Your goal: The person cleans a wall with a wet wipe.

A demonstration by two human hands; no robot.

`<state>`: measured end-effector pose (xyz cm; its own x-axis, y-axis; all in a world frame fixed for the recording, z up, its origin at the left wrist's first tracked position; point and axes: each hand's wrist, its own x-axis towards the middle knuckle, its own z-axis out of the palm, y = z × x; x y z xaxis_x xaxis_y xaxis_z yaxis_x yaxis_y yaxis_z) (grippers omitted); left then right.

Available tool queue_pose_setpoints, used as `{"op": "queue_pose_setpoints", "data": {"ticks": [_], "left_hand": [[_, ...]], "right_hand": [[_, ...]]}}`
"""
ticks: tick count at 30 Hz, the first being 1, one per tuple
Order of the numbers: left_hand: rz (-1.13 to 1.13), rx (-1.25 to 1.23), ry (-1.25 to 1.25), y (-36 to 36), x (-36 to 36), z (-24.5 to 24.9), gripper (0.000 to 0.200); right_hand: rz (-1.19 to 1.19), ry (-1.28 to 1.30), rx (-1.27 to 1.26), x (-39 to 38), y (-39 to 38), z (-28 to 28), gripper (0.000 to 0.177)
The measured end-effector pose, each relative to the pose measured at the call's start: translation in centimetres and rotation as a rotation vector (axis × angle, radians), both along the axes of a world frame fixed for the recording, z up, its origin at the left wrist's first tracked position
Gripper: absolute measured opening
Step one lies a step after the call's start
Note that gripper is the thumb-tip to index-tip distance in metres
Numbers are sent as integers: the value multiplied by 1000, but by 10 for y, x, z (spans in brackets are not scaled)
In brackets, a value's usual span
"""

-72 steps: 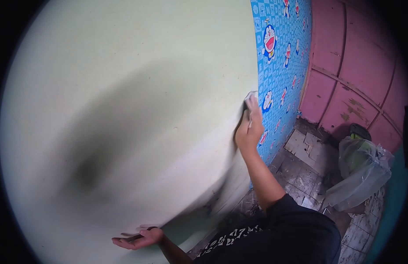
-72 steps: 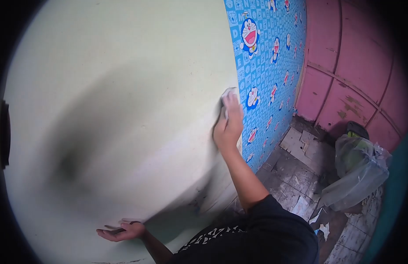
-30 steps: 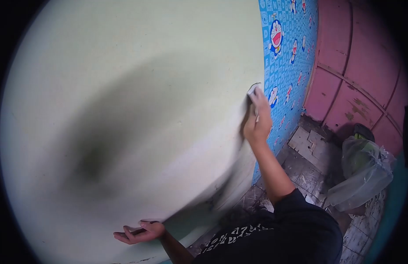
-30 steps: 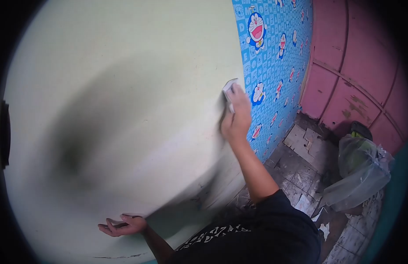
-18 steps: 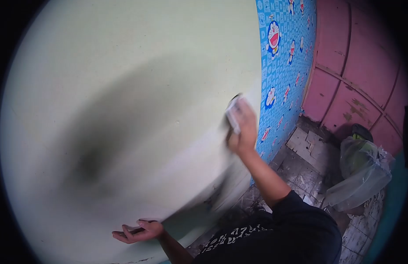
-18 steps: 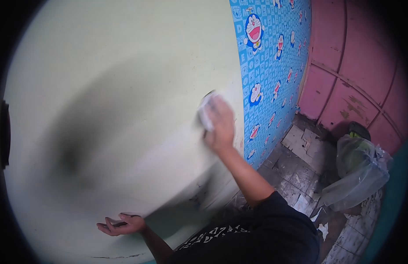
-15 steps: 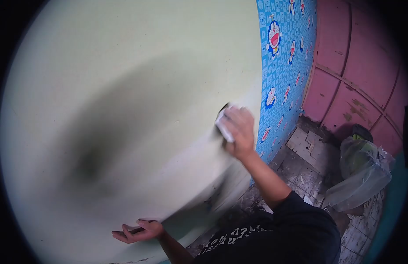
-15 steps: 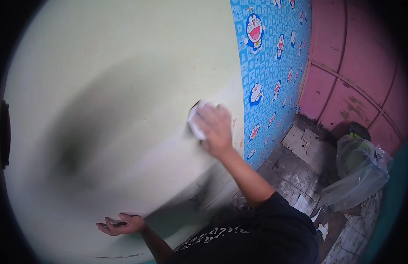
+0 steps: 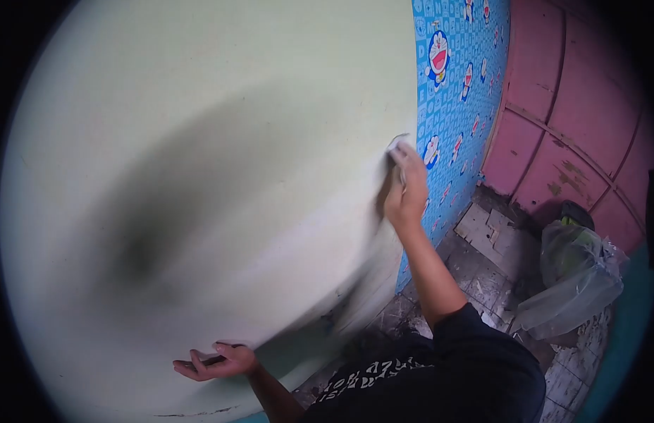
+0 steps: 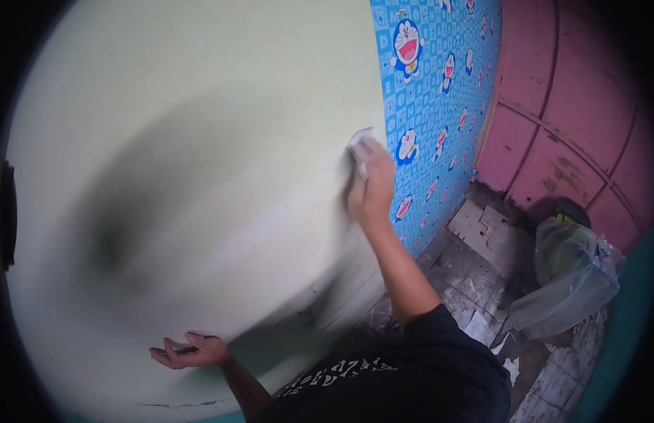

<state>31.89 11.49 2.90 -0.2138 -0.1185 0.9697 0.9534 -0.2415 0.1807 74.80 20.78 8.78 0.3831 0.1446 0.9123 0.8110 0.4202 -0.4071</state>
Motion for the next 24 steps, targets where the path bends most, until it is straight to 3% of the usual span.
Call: {"op": "queue_pose_setpoints", "data": {"ticks": [2, 5, 8, 11, 12, 14, 17, 18, 20, 23, 24], "left_hand": [[18, 3, 4, 0, 1, 2, 50], [8, 2, 0, 1, 0, 0, 49], [-38, -4, -20, -2, -2, -4, 50], [-35, -2, -20, 3, -2, -4, 50], [-32, -3, -24, 2, -4, -6, 50], [-34, -1, -25, 3, -3, -6, 49], [-28, -5, -15, 0, -2, -2, 48], [-22, -14, -14, 0, -4, -3, 48], [-20, -21, -19, -1, -2, -5, 48], [-23, -14, -29, 0, 2, -1, 48], [-27, -16, -34, 0, 1, -3, 48]], "right_hand": [[94, -163, 74, -28, -7, -4, 43], [53, -365, -45, -17, -18, -7, 47], [38, 89, -15, 13, 7, -9, 41], [33, -163, 69, -13, -1, -8, 36], [134, -247, 86, -31, -13, -6, 34], [128, -472, -46, -43, -37, -3, 34], [-5, -147, 25, -2, 2, -16, 35], [0, 85, -20, 5, 5, -12, 35], [1, 60, -9, 2, 3, -13, 36], [110, -358, -12, -38, -26, -6, 39], [83, -347, -5, -34, -24, -6, 37]]}}
